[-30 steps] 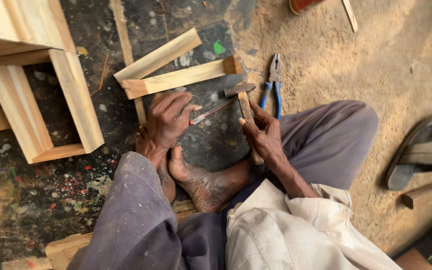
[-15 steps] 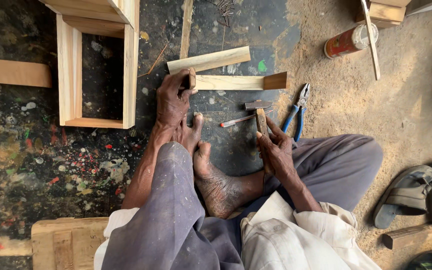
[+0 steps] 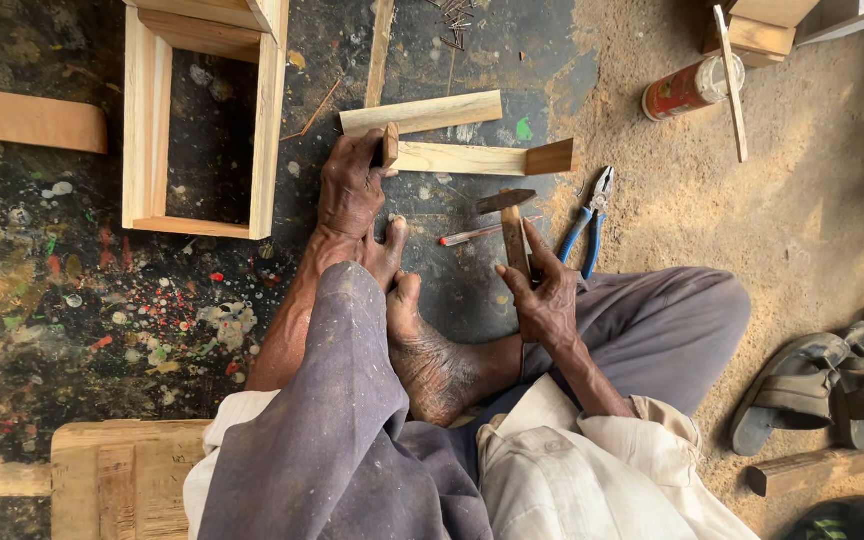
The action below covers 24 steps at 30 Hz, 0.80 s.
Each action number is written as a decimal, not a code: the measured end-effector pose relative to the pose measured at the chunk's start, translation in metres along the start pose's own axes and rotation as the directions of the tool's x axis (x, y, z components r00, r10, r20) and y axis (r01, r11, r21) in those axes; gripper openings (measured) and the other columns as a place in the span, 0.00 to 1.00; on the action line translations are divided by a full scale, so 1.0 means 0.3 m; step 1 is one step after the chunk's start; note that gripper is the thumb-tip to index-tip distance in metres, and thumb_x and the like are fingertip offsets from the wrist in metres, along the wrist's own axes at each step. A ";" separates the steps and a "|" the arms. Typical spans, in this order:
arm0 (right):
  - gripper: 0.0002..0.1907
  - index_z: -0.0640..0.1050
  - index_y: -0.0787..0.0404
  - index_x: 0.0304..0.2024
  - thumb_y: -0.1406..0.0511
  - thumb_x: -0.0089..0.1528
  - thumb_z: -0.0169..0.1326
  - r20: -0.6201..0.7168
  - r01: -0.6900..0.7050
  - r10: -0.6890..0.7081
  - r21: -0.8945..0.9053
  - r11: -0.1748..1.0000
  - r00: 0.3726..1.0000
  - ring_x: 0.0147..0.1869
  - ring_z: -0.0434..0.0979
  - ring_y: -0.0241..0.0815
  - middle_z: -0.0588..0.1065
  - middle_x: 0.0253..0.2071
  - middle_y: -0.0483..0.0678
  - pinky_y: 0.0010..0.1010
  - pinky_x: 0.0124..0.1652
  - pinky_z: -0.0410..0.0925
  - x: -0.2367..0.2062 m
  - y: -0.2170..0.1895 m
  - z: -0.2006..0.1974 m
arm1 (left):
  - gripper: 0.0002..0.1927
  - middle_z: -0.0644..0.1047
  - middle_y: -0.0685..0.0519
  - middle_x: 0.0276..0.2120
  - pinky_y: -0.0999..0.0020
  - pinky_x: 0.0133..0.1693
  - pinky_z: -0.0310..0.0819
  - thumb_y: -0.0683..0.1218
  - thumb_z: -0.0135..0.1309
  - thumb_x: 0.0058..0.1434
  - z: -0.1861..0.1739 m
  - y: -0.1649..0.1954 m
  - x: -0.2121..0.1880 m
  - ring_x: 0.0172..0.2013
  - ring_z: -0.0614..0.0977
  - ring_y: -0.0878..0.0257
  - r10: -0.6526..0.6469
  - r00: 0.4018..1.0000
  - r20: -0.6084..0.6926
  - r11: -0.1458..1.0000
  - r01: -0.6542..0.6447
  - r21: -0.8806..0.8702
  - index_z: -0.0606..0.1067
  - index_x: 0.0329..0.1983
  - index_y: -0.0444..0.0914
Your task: The person assembles small wooden boxes by applying glue to wooden slats, joining them, and securing the joints with nails using a hammer. The person works on the floor, handling multiple pieces and tools to construct the box frames.
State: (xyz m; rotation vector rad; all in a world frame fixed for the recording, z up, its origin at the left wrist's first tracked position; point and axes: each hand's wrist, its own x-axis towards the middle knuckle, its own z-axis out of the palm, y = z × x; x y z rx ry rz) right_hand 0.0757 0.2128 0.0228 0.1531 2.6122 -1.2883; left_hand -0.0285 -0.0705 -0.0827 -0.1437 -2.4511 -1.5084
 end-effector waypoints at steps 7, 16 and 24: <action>0.41 0.61 0.58 0.74 0.65 0.63 0.67 -0.040 0.549 -0.567 -0.203 0.811 0.823 0.38 0.78 0.41 0.78 0.41 0.50 0.32 0.37 0.74 0.096 -0.186 0.021 | 0.16 0.76 0.43 0.44 0.63 0.41 0.87 0.38 0.58 0.67 -0.002 -0.001 -0.001 0.45 0.84 0.49 0.011 1.000 -0.011 0.999 -0.010 0.052 0.74 0.58 0.37; 0.33 0.66 0.50 0.72 0.68 0.66 0.63 0.023 0.685 -0.732 -0.373 0.626 0.681 0.43 0.79 0.47 0.78 0.47 0.53 0.37 0.38 0.75 0.187 -0.411 0.004 | 0.17 0.77 0.42 0.45 0.59 0.42 0.85 0.38 0.59 0.66 -0.017 0.034 0.012 0.45 0.84 0.46 0.007 1.000 -0.026 1.000 -0.007 0.028 0.75 0.58 0.39; 0.30 0.70 0.53 0.70 0.67 0.66 0.62 0.104 0.643 -0.675 -0.436 0.629 0.730 0.35 0.76 0.45 0.77 0.41 0.52 0.35 0.29 0.69 0.177 -0.396 -0.042 | 0.23 0.78 0.42 0.45 0.56 0.45 0.82 0.36 0.60 0.59 -0.002 0.057 0.009 0.46 0.83 0.44 0.074 0.997 -0.026 0.994 -0.072 0.086 0.74 0.58 0.37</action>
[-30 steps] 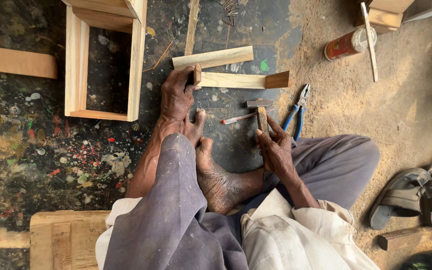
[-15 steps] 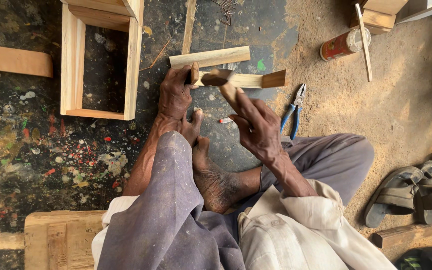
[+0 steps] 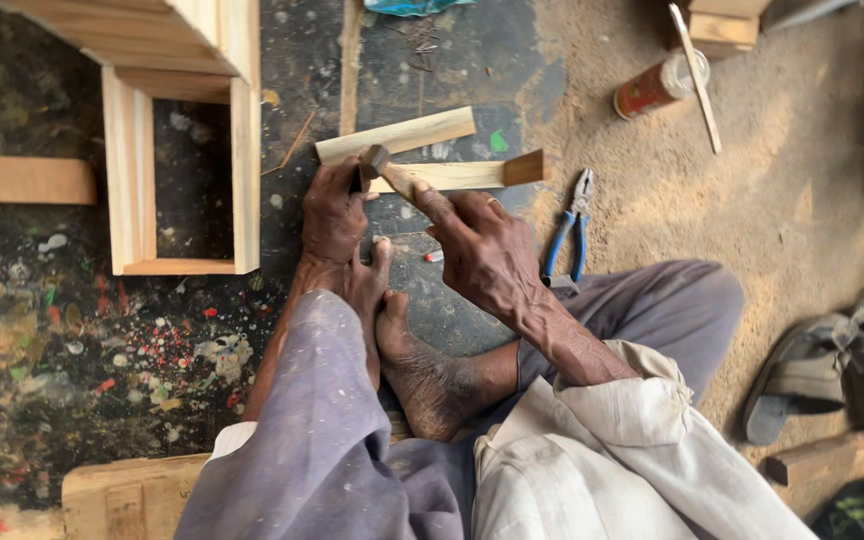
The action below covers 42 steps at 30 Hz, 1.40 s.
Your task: The person assembles small wooden boxes by applying glue to wooden slats, joining them, and securing the joints with nails using a hammer. The person works on the floor, handling multiple pieces and tools to construct the box frames.
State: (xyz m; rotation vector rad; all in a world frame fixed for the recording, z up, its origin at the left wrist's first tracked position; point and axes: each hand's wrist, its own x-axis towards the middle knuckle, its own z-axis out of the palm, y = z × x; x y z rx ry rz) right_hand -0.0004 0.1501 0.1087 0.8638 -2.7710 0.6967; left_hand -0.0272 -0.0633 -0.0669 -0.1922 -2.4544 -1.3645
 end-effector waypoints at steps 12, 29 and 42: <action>0.33 0.75 0.51 0.65 0.66 0.56 0.66 0.190 -0.443 0.405 0.266 0.856 0.895 0.27 0.78 0.49 0.77 0.30 0.53 0.41 0.27 0.69 -0.438 0.236 -0.011 | 0.18 0.76 0.40 0.44 0.55 0.43 0.82 0.34 0.59 0.63 0.110 0.061 0.046 0.45 0.82 0.42 -0.054 0.997 0.062 0.997 0.057 -0.046 0.74 0.56 0.35; 0.34 0.73 0.53 0.66 0.65 0.56 0.65 0.333 -0.424 0.296 0.434 0.795 0.895 0.34 0.83 0.56 0.80 0.38 0.58 0.41 0.30 0.74 -0.426 0.419 0.102 | 0.13 0.81 0.45 0.55 0.61 0.54 0.82 0.33 0.53 0.73 0.105 -0.040 0.253 0.55 0.82 0.53 0.062 0.980 0.187 0.934 -0.123 0.336 0.79 0.58 0.37; 0.32 0.72 0.59 0.66 0.68 0.57 0.62 0.409 -0.531 0.354 0.502 0.682 0.841 0.41 0.83 0.59 0.80 0.41 0.61 0.43 0.38 0.75 -0.362 0.486 0.147 | 0.21 0.81 0.43 0.53 0.60 0.54 0.76 0.28 0.55 0.59 0.128 -0.013 0.438 0.53 0.77 0.48 0.037 0.929 0.367 0.935 -0.161 0.315 0.80 0.56 0.32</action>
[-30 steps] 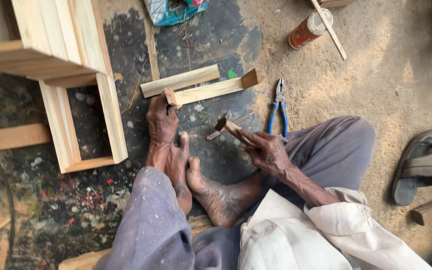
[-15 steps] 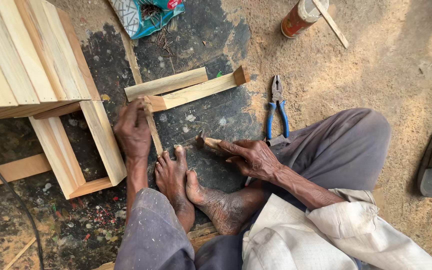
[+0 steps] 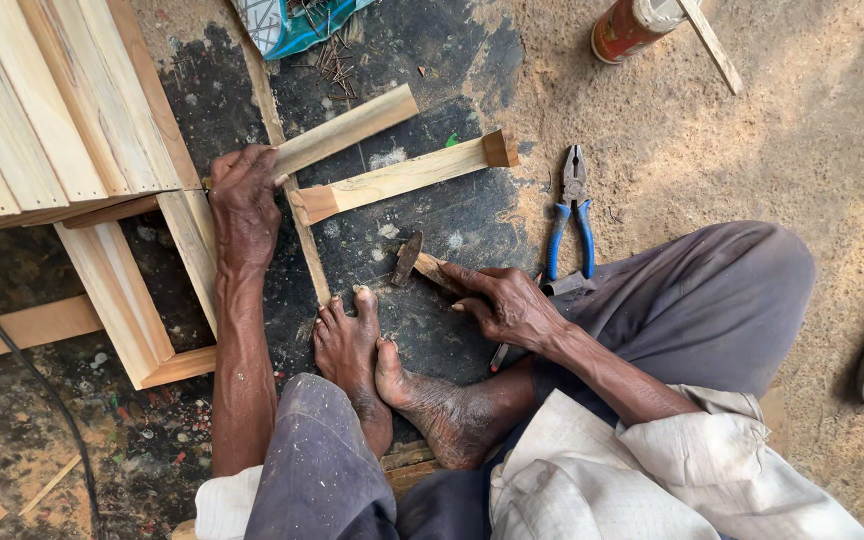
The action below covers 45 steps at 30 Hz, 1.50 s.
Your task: The person assembles small wooden boxes by applying glue to wooden slats, joining them, and securing the joints with nails using a hammer. The person works on the floor, handling multiple pieces and tools to construct the box frames.
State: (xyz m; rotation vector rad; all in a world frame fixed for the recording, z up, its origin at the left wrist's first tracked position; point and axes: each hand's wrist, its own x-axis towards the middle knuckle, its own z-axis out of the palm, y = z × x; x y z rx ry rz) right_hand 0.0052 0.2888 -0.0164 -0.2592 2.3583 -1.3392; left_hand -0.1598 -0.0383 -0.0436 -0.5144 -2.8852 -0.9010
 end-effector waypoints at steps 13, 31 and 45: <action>0.32 0.73 0.61 0.65 0.71 0.56 0.60 0.002 -0.005 0.005 0.046 0.999 1.000 0.43 0.84 0.60 0.80 0.43 0.62 0.43 0.41 0.75 -0.005 0.000 -0.033 | 0.16 0.83 0.43 0.48 0.59 0.48 0.78 0.32 0.53 0.66 -0.015 -0.001 -0.015 0.48 0.81 0.53 -0.122 0.992 0.024 0.983 0.124 -0.136 0.82 0.55 0.35; 0.33 0.72 0.58 0.67 0.68 0.58 0.60 0.045 -0.038 0.038 0.001 0.999 0.998 0.38 0.83 0.59 0.80 0.40 0.62 0.46 0.39 0.74 -0.051 0.010 -0.017 | 0.11 0.81 0.37 0.50 0.65 0.44 0.88 0.32 0.57 0.72 -0.181 0.368 -0.434 0.47 0.86 0.53 -0.270 0.906 -0.326 0.900 0.117 -0.420 0.79 0.55 0.33; 0.33 0.73 0.55 0.65 0.66 0.56 0.61 0.091 0.019 -0.014 -0.051 0.999 0.996 0.38 0.82 0.58 0.81 0.38 0.59 0.46 0.39 0.73 -0.081 0.015 -0.007 | 0.19 0.81 0.49 0.54 0.53 0.58 0.72 0.32 0.61 0.58 0.146 0.266 -0.370 0.57 0.79 0.51 0.063 0.998 -0.017 0.986 -0.060 0.153 0.79 0.53 0.32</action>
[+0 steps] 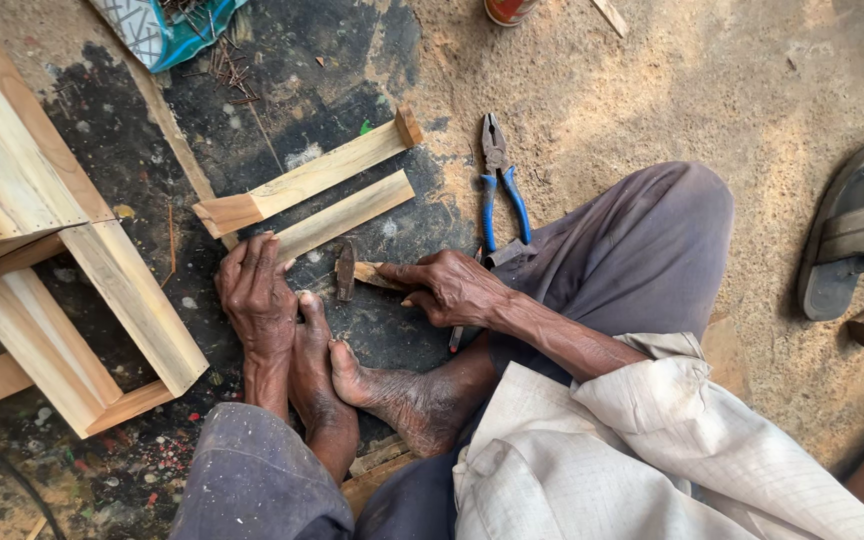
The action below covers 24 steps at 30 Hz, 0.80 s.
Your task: The person assembles small wooden boxes by applying glue to wooden slats, joining them, and securing the joints with nails using a hammer. The person works on the floor, handling multiple pieces and tools to construct the box frames.
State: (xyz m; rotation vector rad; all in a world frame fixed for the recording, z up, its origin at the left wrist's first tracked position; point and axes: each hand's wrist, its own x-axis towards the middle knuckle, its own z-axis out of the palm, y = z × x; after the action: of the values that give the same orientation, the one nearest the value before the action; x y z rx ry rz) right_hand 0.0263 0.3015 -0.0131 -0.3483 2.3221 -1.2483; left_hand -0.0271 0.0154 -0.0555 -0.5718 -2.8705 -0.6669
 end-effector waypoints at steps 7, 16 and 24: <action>0.30 0.75 0.55 0.64 0.66 0.57 0.61 0.044 -0.038 0.038 0.005 0.999 0.998 0.37 0.81 0.57 0.80 0.35 0.58 0.47 0.38 0.72 0.008 0.016 -0.028 | 0.16 0.81 0.48 0.55 0.54 0.57 0.73 0.35 0.62 0.60 0.021 0.014 0.011 0.58 0.79 0.52 0.067 0.996 0.055 0.988 -0.074 0.135 0.80 0.52 0.32; 0.31 0.75 0.55 0.63 0.66 0.56 0.61 0.078 -0.044 0.043 0.017 0.999 0.996 0.37 0.80 0.60 0.80 0.35 0.59 0.48 0.38 0.72 0.029 0.030 -0.081 | 0.14 0.82 0.46 0.54 0.58 0.55 0.76 0.34 0.59 0.63 0.064 0.030 0.080 0.58 0.80 0.53 0.075 0.997 0.019 0.983 -0.078 0.167 0.81 0.52 0.32; 0.31 0.75 0.54 0.63 0.67 0.56 0.61 0.063 -0.018 0.015 0.050 0.999 0.998 0.40 0.81 0.59 0.81 0.38 0.58 0.47 0.40 0.73 0.044 0.046 -0.111 | 0.08 0.84 0.46 0.45 0.63 0.50 0.84 0.34 0.55 0.74 -0.088 -0.039 0.049 0.46 0.88 0.55 -0.207 0.944 -0.255 0.977 0.213 -0.005 0.80 0.52 0.36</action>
State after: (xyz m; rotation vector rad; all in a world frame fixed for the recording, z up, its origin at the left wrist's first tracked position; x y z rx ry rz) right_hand -0.0021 0.3271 -0.0128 -0.3450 2.2320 -1.2682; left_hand -0.0438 -0.0014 -0.0333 -0.1603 -2.7120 -0.6801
